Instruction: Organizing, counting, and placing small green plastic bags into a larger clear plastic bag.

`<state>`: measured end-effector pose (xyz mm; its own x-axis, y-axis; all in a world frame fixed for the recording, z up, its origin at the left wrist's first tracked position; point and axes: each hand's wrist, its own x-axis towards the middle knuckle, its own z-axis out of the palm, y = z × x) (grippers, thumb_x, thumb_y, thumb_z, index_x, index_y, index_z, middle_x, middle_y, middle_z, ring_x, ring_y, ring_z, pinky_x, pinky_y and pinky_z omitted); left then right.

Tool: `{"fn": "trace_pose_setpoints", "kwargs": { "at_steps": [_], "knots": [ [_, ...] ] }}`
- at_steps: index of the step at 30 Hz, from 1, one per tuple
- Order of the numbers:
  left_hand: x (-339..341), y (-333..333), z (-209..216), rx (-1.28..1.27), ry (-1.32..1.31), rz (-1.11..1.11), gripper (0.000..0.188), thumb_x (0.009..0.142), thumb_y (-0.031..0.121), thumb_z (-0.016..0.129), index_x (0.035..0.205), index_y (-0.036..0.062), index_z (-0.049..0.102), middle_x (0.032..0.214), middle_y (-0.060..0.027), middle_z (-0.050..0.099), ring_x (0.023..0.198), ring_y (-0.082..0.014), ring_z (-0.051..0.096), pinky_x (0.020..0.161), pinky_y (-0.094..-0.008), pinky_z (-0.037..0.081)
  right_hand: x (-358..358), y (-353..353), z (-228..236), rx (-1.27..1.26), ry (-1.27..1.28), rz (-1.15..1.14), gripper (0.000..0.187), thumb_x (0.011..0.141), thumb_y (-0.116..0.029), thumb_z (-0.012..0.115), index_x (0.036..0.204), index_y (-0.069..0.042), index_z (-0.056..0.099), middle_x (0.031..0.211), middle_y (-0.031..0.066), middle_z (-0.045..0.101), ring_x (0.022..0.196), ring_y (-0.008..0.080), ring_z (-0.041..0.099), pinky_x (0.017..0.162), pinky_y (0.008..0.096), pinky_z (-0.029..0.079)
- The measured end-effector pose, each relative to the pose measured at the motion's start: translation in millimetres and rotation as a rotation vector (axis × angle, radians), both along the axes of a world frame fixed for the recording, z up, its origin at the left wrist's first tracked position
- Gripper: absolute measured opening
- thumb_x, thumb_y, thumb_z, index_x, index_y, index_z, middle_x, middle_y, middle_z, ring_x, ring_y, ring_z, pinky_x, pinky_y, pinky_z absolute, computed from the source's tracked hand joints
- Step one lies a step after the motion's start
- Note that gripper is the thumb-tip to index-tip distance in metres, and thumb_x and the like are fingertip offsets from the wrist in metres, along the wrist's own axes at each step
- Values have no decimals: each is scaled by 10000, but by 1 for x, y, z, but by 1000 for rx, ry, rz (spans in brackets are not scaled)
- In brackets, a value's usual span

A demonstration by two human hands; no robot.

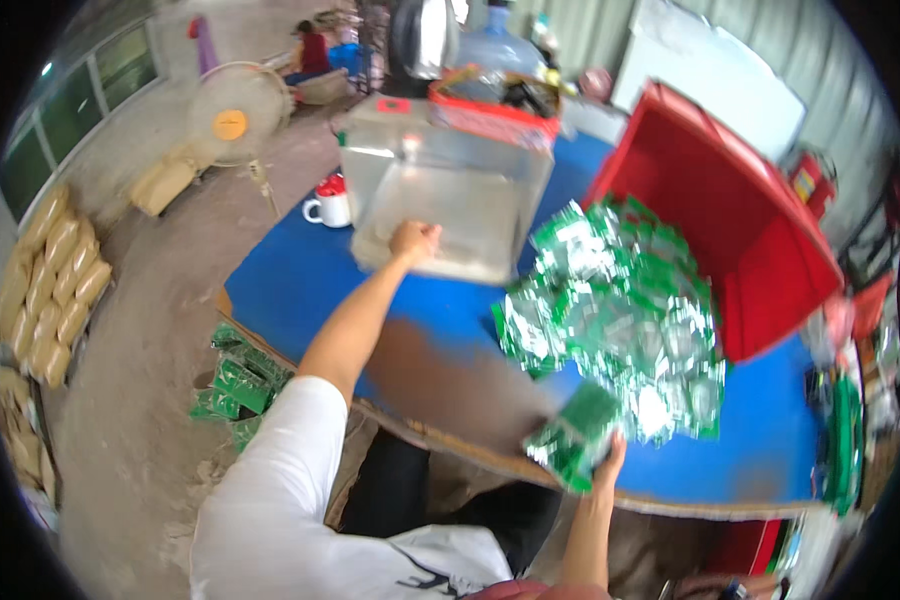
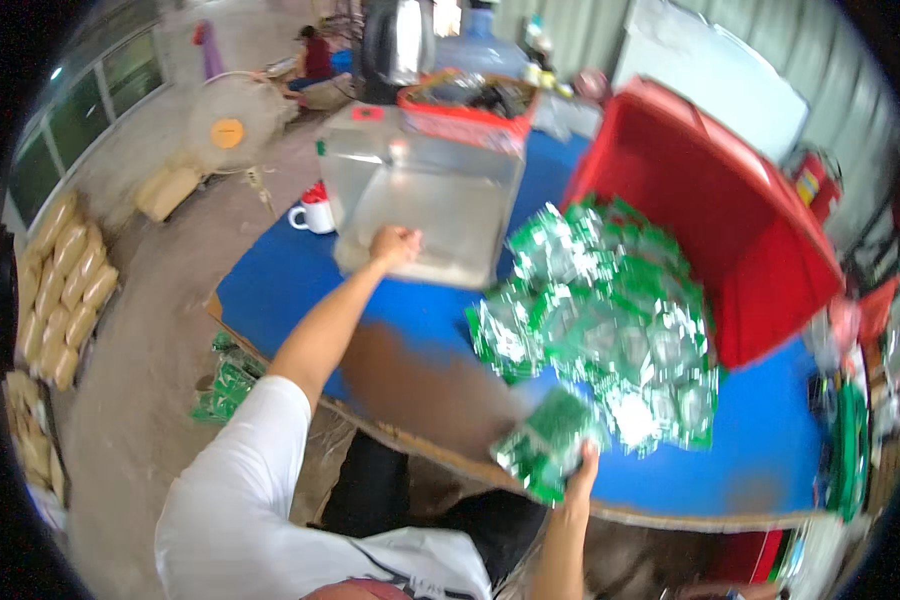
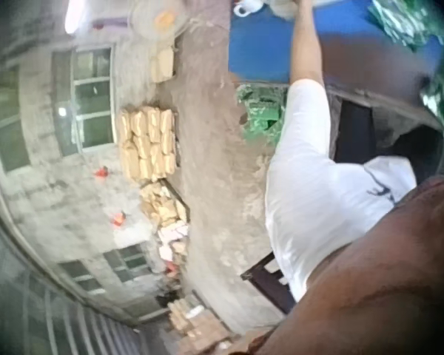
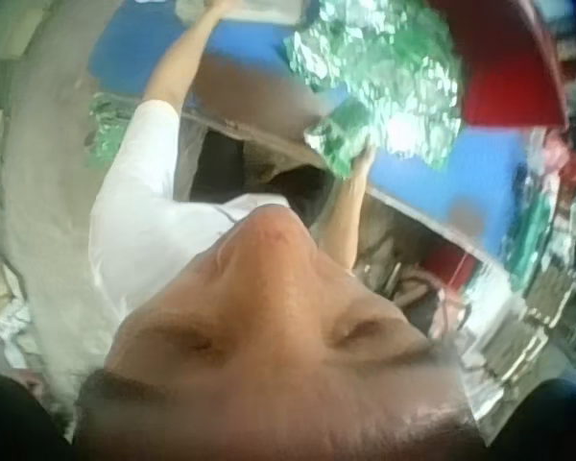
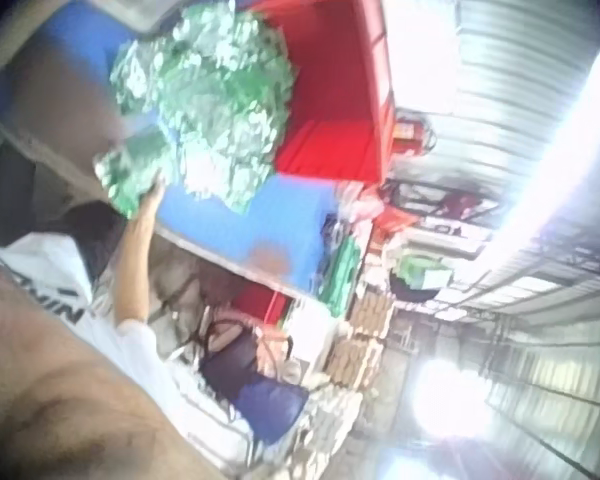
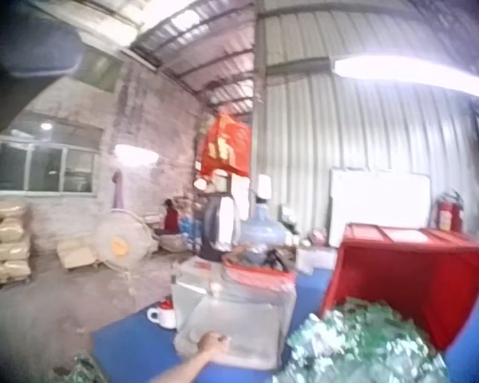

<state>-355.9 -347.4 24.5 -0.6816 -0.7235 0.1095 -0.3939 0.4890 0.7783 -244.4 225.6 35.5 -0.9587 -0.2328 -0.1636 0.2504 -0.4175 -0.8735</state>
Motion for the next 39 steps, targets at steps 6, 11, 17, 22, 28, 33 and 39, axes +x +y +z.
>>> {"fn": "trace_pose_setpoints", "kwargs": {
  "at_steps": [6, 11, 17, 22, 28, 33, 39],
  "knots": [
    [-3, 46, 99, -409, 125, 1, 321, 914, 366, 680, 823, 58, 694, 822, -139, 703, 785, -358, 672, 707, -469, 519, -9, -5, -6, -279, -74, -36, 517, 914, -416, 638, 1273, -50, 568, 1155, 90, 655, 1003, 238, 643, 887, 403, 533],
    [52, 82, 175, -1072, 282, -161, 301, 912, 321, 689, 837, 33, 643, 890, -159, 670, 805, -365, 652, 698, -485, 492, -1, -7, -4, -319, -84, -17, 485, 923, -389, 635, 1262, -47, 577, 1109, 83, 679, 962, 220, 668, 867, 371, 547],
    [148, 181, 230, -974, 291, -446, 288, 913, 273, 707, 792, 30, 609, 708, -128, 648, 606, -308, 614, 554, -425, 455, 13, -2, 10, -352, -85, 54, 548, 910, -364, 656, 1310, -8, 538, 1153, 120, 676, 986, 235, 682, 872, 367, 557],
    [197, 230, 203, -470, -21, -638, 279, 919, 223, 708, 778, -4, 625, 583, -61, 582, 509, -141, 509, 487, -314, 381, 38, -27, 55, -51, 26, -107, 500, 860, -274, 736, 1252, -6, 580, 1079, 90, 686, 930, 186, 668, 844, 330, 543],
    [223, 270, 135, -25, 82, -611, 290, 959, 216, 689, 754, 30, 603, 588, 52, 521, 513, -10, 425, 454, -216, 300, 112, -41, 106, 264, 225, 216, 450, 846, -242, 752, 1199, 3, 618, 1120, 91, 683, 980, 162, 652, 881, 324, 523],
    [242, 324, 153, 111, 98, -600, 282, 959, 172, 686, 746, 16, 587, 593, 58, 496, 564, -1, 419, 486, -214, 323, 81, -67, 74, -127, -433, 278, 434, 871, -239, 708, 1204, 26, 621, 1108, 98, 689, 934, 197, 691, 811, 349, 573],
    [258, 370, 147, 98, 303, -834, 216, 955, 121, 686, 788, 27, 586, 653, 66, 519, 567, 3, 415, 498, -195, 316, 72, -76, 99, 145, -70, 384, 423, 861, -343, 708, 1173, -59, 680, 1084, 92, 688, 949, 171, 644, 831, 331, 510]
  ]
}}
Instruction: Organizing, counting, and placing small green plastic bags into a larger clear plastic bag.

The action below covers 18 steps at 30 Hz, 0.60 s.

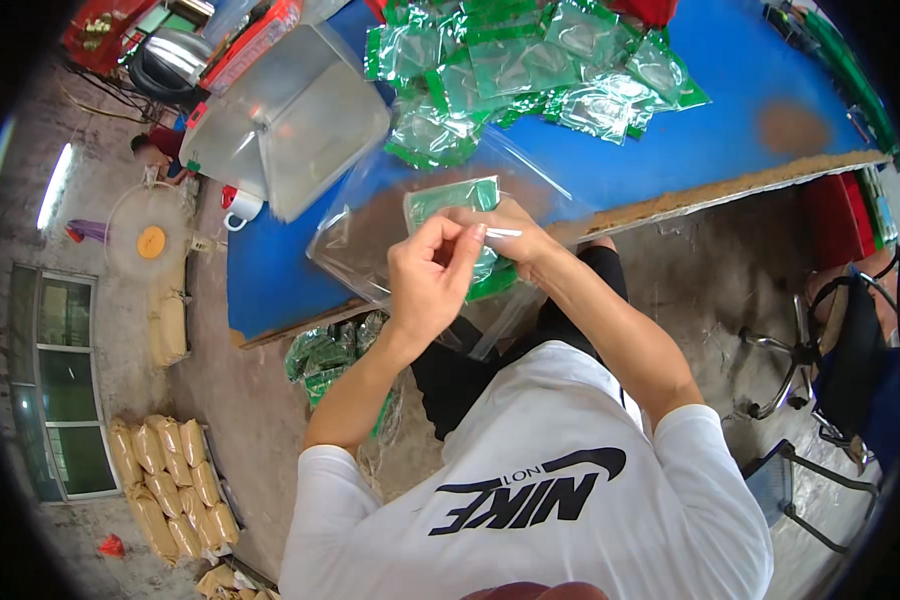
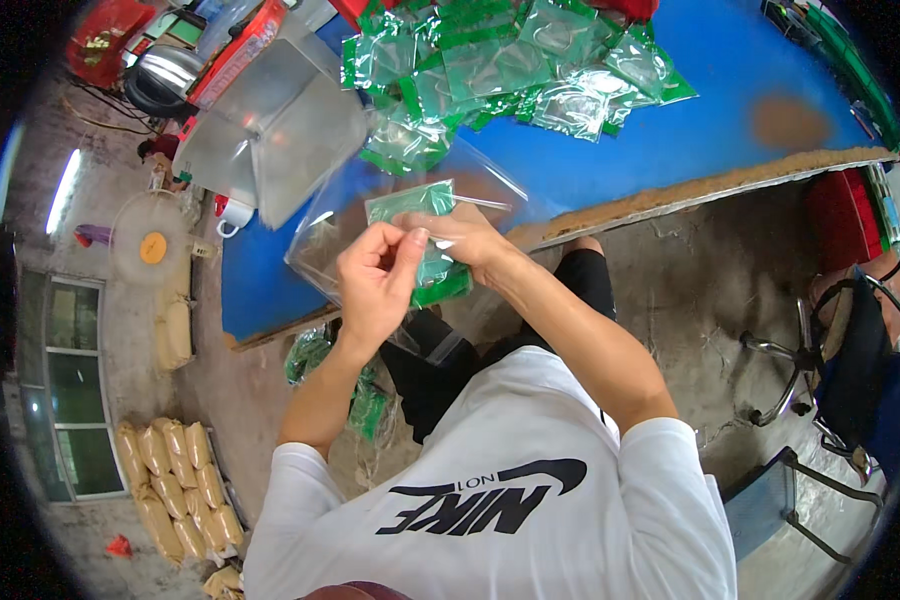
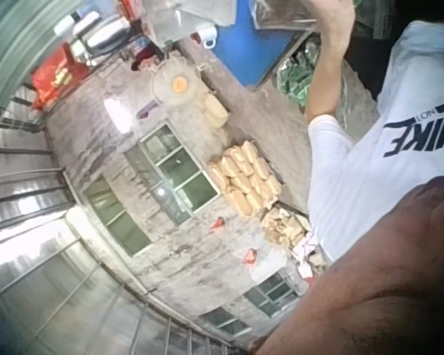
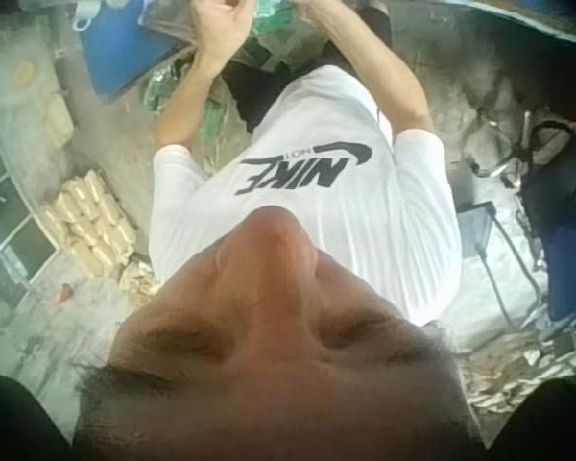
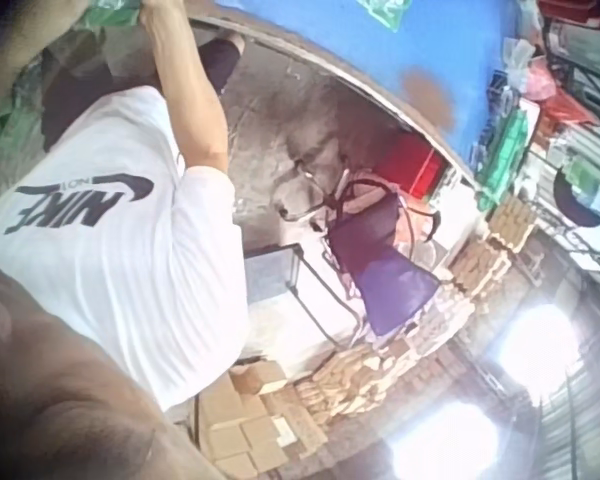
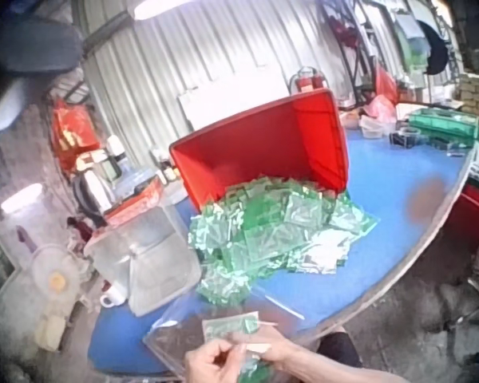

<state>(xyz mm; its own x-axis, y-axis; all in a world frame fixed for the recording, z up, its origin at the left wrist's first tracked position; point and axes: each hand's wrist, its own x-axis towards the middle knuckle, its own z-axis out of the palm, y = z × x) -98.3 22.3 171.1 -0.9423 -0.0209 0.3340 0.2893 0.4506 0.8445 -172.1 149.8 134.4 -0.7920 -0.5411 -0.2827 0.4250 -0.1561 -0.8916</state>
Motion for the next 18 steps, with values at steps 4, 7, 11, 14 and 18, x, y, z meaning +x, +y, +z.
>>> {"fn": "trace_pose_setpoints", "kwargs": {
  "at_steps": [4, 7, 11, 14, 18],
  "knots": [
    [9, 7, -2, -36, -45, -26, 223, 945, 117, 695, 781, 11, 588, 632, 49, 528, 576, -11, 440, 511, -203, 347, -10, -11, -14, -105, -12, -126, 485, 801, -342, 764, 1156, -20, 690, 1029, 103, 701, 923, 197, 641, 803, 355, 514],
    [26, 18, 4, -166, -21, -119, 222, 913, 113, 722, 758, 15, 597, 590, -1, 558, 522, -40, 473, 476, -237, 372, -18, -17, -5, 0, 227, -104, 556, 790, -372, 771, 1186, 3, 663, 1049, 121, 705, 917, 204, 644, 805, 357, 516],
    [39, 12, 36, -585, 18, -341, 183, 865, 156, 759, 800, 39, 634, 637, -79, 616, 490, -170, 573, 479, -305, 454, -8, -20, 11, 50, 241, -15, 608, 757, -397, 797, 1184, 10, 649, 1081, 131, 687, 986, 200, 635, 880, 336, 500],
    [-3, 25, 87, -725, 449, -282, 251, 778, 101, 734, 1019, 56, 681, 1018, -122, 676, 897, -280, 667, 755, -400, 530, -1, -13, 21, 86, 252, -45, 646, 755, -388, 802, 1219, 18, 611, 1116, 139, 669, 1010, 204, 625, 889, 340, 496],
    [-92, 15, 82, -1078, 289, -477, 375, 781, 52, 648, 1156, 53, 666, 1170, -134, 657, 1112, -302, 612, 931, -446, 476, 10, -20, 22, 123, 298, -78, 728, 749, -371, 813, 1288, 33, 536, 1185, 156, 634, 1059, 211, 605, 908, 348, 487]
  ]
}}
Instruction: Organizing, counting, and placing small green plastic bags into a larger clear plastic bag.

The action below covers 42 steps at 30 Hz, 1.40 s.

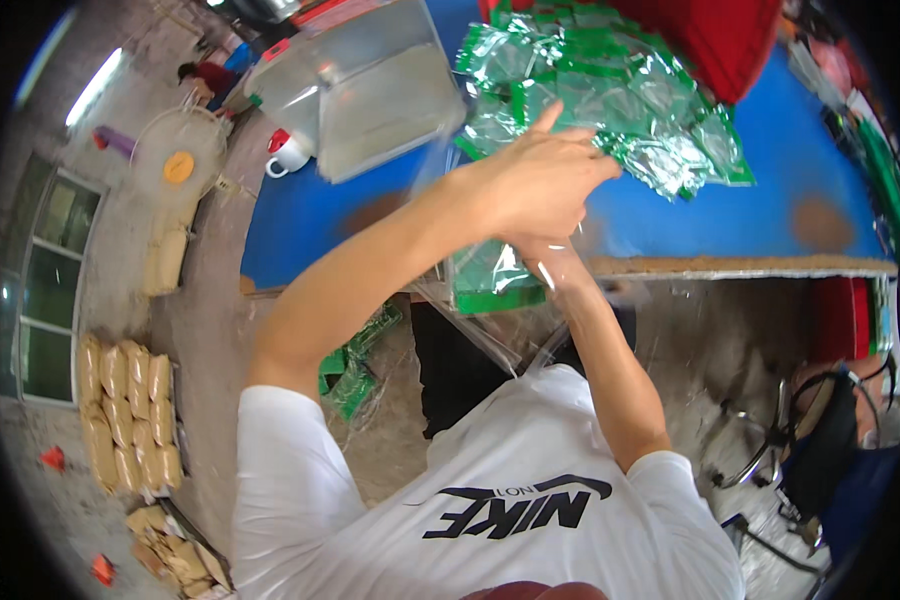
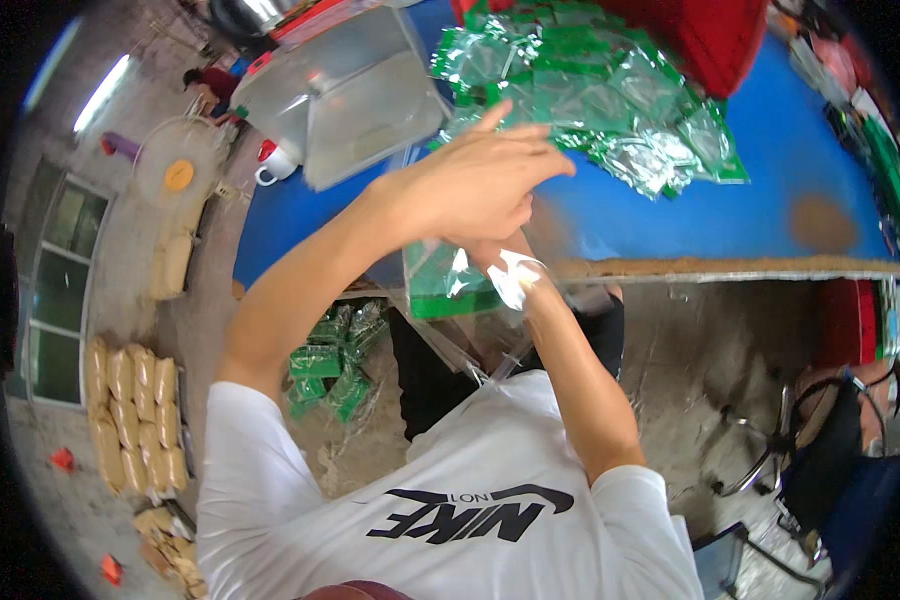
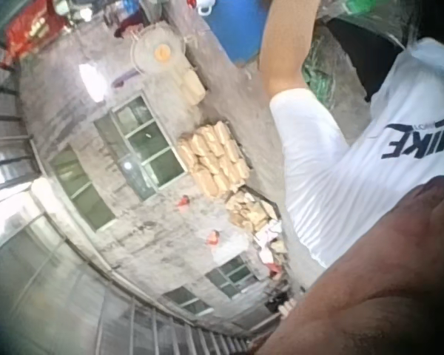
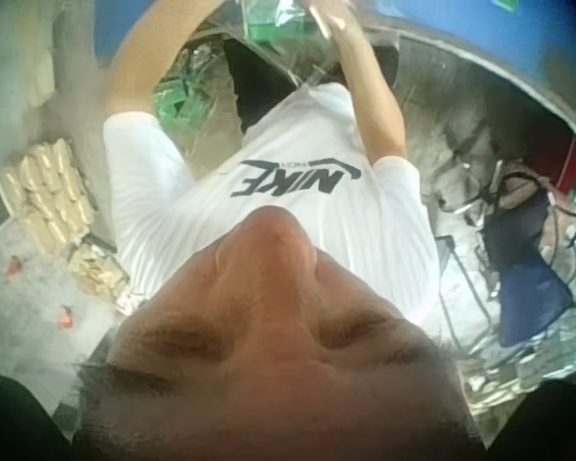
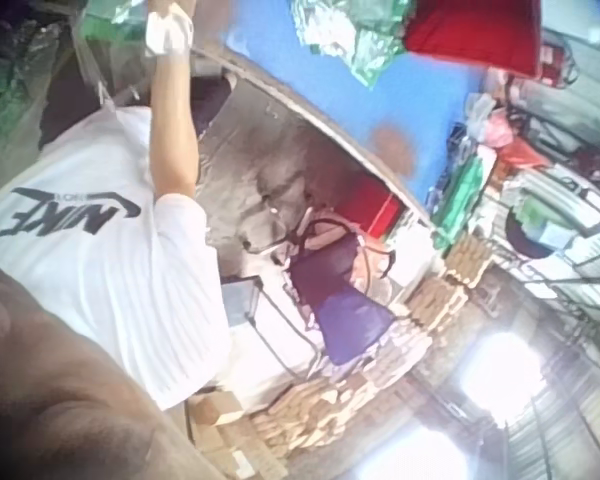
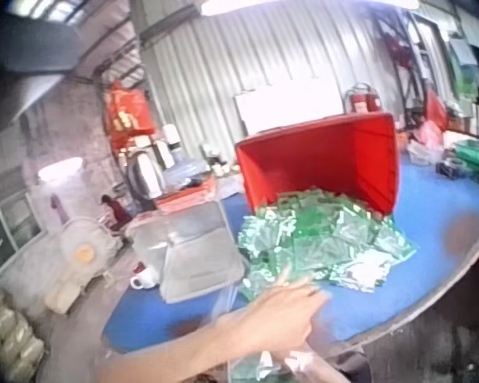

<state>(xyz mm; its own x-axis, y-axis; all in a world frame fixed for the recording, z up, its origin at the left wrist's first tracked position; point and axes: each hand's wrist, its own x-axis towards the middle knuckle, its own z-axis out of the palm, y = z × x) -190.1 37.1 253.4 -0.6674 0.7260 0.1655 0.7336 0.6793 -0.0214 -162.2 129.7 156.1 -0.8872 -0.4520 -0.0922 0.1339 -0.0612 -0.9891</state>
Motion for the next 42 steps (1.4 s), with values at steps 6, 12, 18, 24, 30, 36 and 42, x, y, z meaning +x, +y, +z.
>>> {"fn": "trace_pose_setpoints", "kwargs": {
  "at_steps": [6, 12, 18, 24, 30, 36, 42],
  "knots": [
    [-32, -18, -1, 36, -629, 82, 317, 817, 79, 609, 1119, 12, 675, 911, -131, 713, 869, -292, 679, 792, -408, 525, 2, -15, -12, -100, -73, -34, 919, 731, -309, 846, 1410, 57, 347, 1252, 167, 564, 1158, 239, 557, 964, 362, 461],
    [-26, -2, -12, 279, -551, 37, 313, 847, 66, 598, 1156, 36, 643, 914, -134, 714, 861, -292, 672, 769, -408, 519, -6, -26, -22, -94, -8, -23, 886, 755, -297, 844, 1410, 67, 372, 1286, 157, 562, 1152, 240, 587, 954, 373, 486],
    [-22, -9, 3, 148, -405, 9, 403, 796, 15, 597, 1195, 59, 634, 957, -144, 724, 939, -305, 684, 776, -417, 526, -3, -29, -22, -15, 86, -17, 838, 753, -295, 840, 1390, 51, 420, 1321, 175, 546, 1240, 246, 527, 1025, 386, 432],
    [-23, -34, 5, -3, -575, 135, 374, 753, 1, 612, 1120, 12, 685, 848, -101, 736, 826, -263, 702, 739, -394, 536, -6, -28, -19, -76, 29, 77, 734, 752, -273, 826, 1329, 17, 476, 1100, 90, 625, 970, 175, 620, 835, 324, 504],
    [-22, -36, 5, 41, -552, 80, 318, 757, 31, 641, 1071, 9, 685, 834, -89, 739, 803, -228, 700, 718, -370, 532, -8, -27, -26, -100, 29, 55, 574, 793, -226, 802, 1260, -11, 546, 1066, 53, 650, 922, 143, 631, 779, 311, 512],
    [-13, -16, -1, 469, -528, -64, 261, 761, 44, 660, 1019, 10, 680, 789, -84, 728, 770, -244, 696, 679, -388, 529, -1, -32, -22, -80, -60, 56, 546, 857, -220, 753, 1314, -12, 539, 1204, 92, 647, 1085, 196, 631, 919, 319, 504],
    [17, 40, -22, 77, -182, -106, 368, 717, 130, 783, 1070, 89, 689, 961, -74, 726, 881, -266, 686, 1061, -426, 418, 1, -36, -83, -150, -183, -246, 448, 938, -286, 680, 1299, -46, 566, 1195, 70, 649, 1056, 199, 642, 911, 322, 516]
  ]
}}
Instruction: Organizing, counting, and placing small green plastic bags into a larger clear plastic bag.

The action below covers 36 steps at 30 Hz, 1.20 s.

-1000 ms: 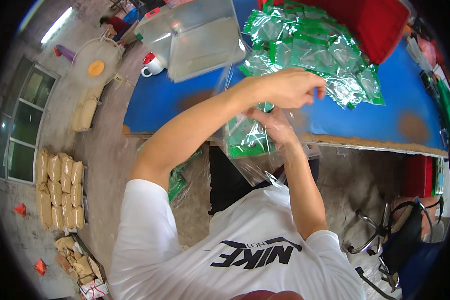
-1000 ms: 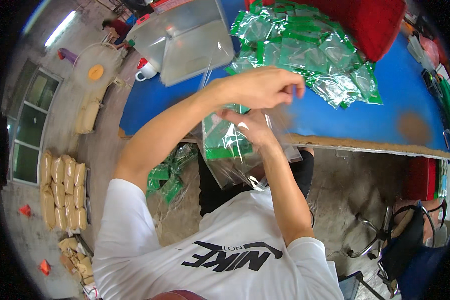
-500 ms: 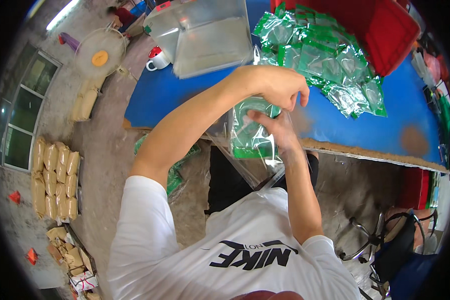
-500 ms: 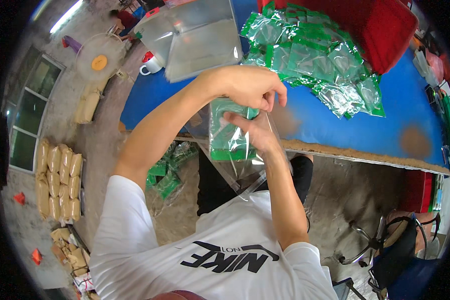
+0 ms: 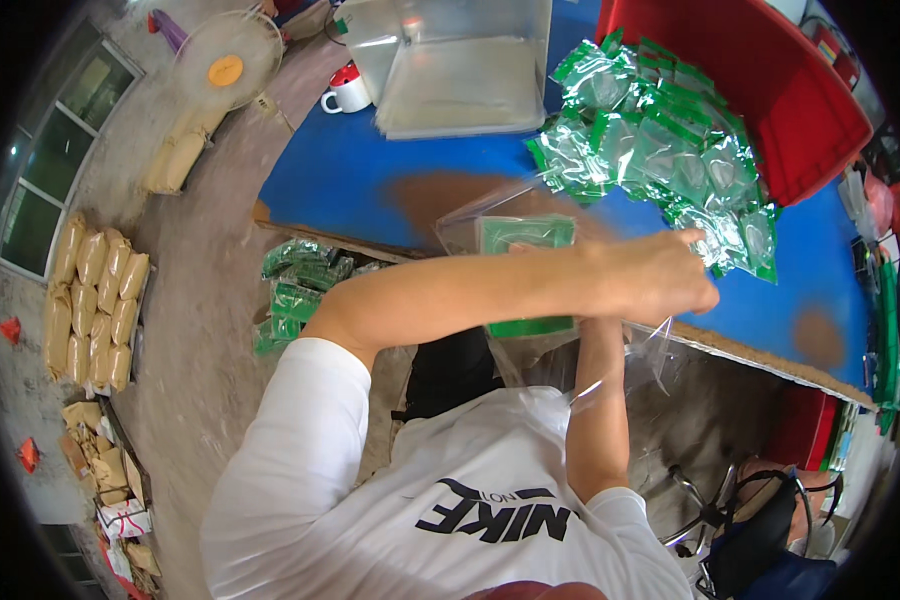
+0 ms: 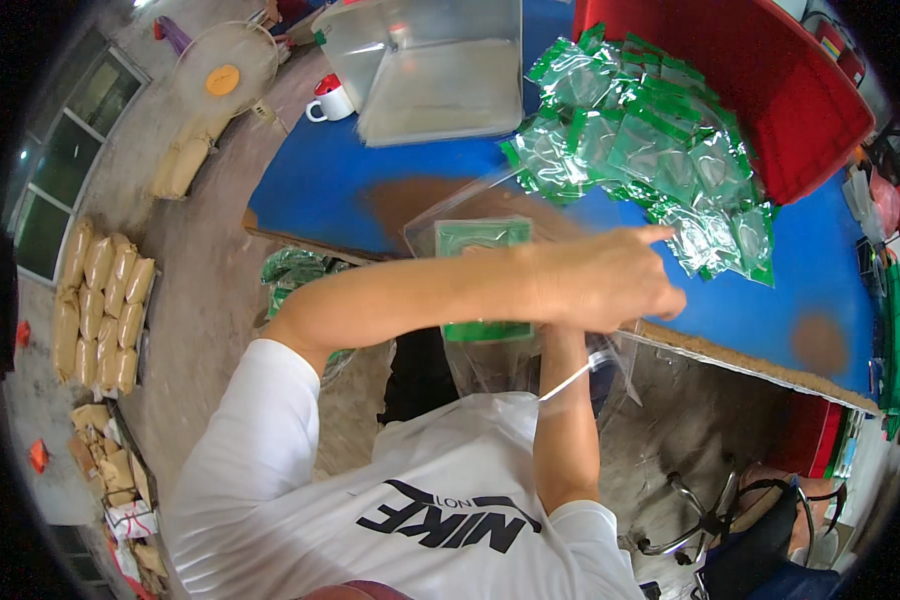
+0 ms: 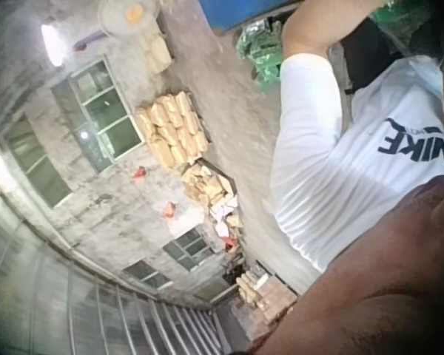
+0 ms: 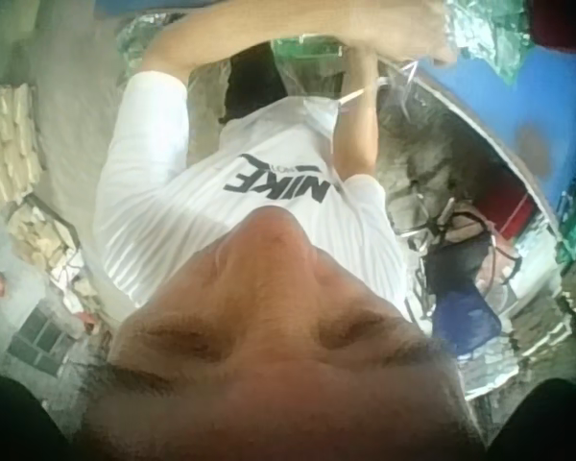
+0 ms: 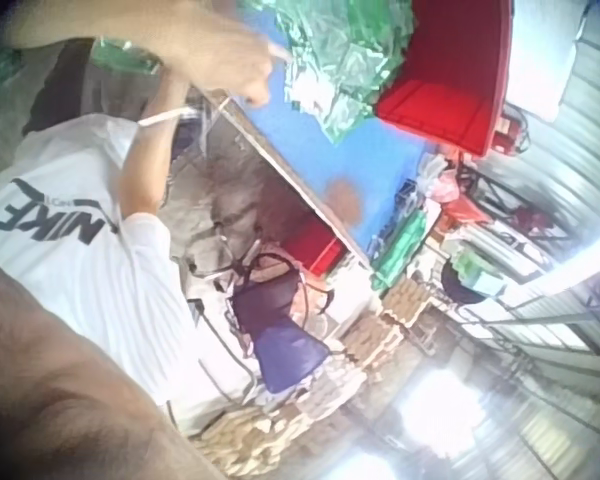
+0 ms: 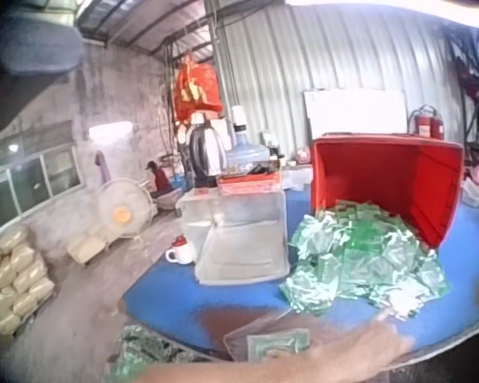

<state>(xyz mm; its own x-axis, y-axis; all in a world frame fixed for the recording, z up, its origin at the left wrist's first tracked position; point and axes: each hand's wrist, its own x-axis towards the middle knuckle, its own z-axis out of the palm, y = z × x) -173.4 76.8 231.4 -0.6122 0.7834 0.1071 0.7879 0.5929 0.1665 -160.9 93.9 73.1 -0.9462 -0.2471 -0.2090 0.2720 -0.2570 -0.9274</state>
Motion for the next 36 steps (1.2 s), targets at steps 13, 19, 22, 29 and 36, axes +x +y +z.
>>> {"fn": "trace_pose_setpoints", "kwargs": {
  "at_steps": [13, 19, 22, 29, 36],
  "knots": [
    [90, -147, -140, 2207, -610, 941, 494, 972, 483, 602, 1297, 118, 533, 1177, -59, 640, 1068, -180, 611, 944, -356, 487, -13, 22, 60, 19, -80, 433, 552, 808, -351, 813, 1204, -9, 636, 1069, 84, 700, 941, 181, 674, 823, 306, 539],
    [100, -153, -142, 2019, -805, 780, 807, 938, 678, 488, 1435, 46, 421, 1337, -115, 572, 1242, -242, 537, 1068, -414, 417, -10, 8, 43, 28, -65, 587, 597, 800, -387, 817, 1221, -4, 637, 1130, 75, 683, 999, 163, 643, 863, 303, 508],
    [107, -154, -131, 2117, -785, 962, 790, 943, 687, 463, 1404, 45, 462, 1315, -107, 593, 1221, -219, 552, 1045, -399, 435, -24, 10, 39, -75, -126, 743, 593, 799, -395, 814, 1214, -8, 642, 1128, 85, 683, 998, 177, 644, 864, 299, 507],
    [125, -153, -132, 2059, -889, 832, 757, 953, 678, 444, 1356, 42, 520, 1325, -87, 597, 1228, -194, 551, 1047, -391, 435, -17, 5, 61, 164, -166, 732, 576, 769, -370, 832, 1174, 4, 664, 1120, 96, 688, 967, 199, 669, 828, 337, 544],
    [134, -146, -135, 2194, -973, 862, 763, 921, 635, 560, 1383, 31, 503, 1372, -111, 568, 1274, -237, 521, 1102, -412, 398, -21, -7, 67, 109, -17, 930, 563, 867, -429, 748, 1217, 1, 647, 1106, 98, 696, 973, 166, 660, 843, 313, 531]
  ]
}}
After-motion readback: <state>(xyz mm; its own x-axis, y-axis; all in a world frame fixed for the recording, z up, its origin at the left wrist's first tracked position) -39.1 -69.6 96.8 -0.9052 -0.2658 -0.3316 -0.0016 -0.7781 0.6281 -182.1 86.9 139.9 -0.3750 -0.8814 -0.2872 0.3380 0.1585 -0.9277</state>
